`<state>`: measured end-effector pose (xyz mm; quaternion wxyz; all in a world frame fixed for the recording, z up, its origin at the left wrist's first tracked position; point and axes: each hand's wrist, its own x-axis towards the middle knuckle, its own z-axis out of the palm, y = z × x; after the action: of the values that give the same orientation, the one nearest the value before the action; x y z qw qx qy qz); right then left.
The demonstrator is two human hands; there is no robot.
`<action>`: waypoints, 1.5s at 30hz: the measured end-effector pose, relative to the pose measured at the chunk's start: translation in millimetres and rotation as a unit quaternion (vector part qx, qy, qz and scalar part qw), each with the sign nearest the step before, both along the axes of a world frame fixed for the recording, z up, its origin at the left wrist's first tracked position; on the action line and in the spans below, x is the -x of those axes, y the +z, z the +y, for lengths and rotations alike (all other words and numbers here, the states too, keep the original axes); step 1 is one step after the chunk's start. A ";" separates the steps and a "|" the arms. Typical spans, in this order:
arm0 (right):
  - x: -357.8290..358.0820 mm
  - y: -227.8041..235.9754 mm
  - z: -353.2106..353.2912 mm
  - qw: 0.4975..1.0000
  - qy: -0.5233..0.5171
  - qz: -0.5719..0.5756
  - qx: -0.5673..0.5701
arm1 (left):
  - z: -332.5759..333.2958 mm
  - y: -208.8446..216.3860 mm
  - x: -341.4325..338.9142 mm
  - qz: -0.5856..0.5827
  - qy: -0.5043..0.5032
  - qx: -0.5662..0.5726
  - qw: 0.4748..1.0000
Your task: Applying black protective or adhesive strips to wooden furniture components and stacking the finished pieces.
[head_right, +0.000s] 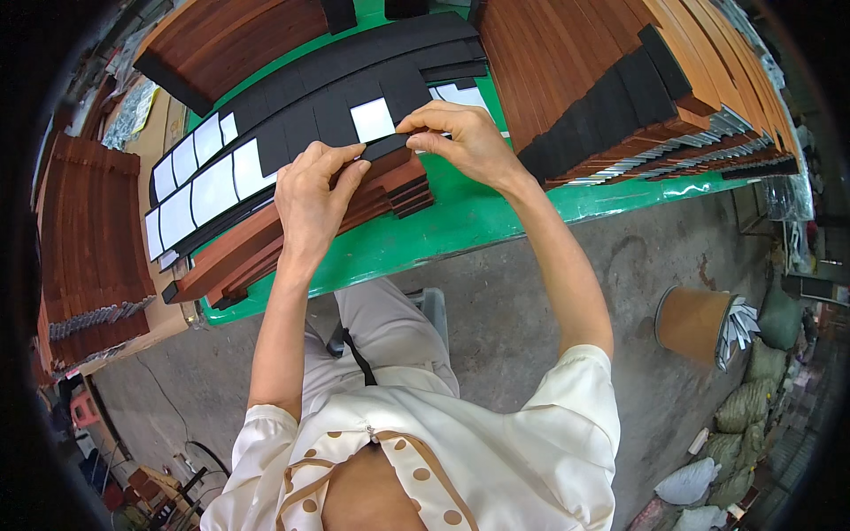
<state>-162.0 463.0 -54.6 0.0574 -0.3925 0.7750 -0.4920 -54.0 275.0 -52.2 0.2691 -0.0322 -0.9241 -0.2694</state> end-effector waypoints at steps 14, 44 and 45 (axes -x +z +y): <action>-25.8 -15.5 -5.7 0.962 -0.073 -0.247 0.094 | 1.2 -13.2 0.8 0.088 -0.021 0.090 0.992; -62.2 -15.9 -24.3 0.943 -0.313 -0.064 -0.096 | -146.5 -1.3 -200.3 -0.005 0.306 -0.226 0.925; -64.8 -21.3 -22.2 0.946 -0.313 -0.083 -0.028 | -147.2 -5.7 -203.1 -0.037 0.274 -0.276 0.920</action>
<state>-97.2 440.8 -75.9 -0.0247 -0.0862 0.8646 -0.4944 149.1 127.8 -58.0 0.2966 0.3082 -0.7948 -0.4305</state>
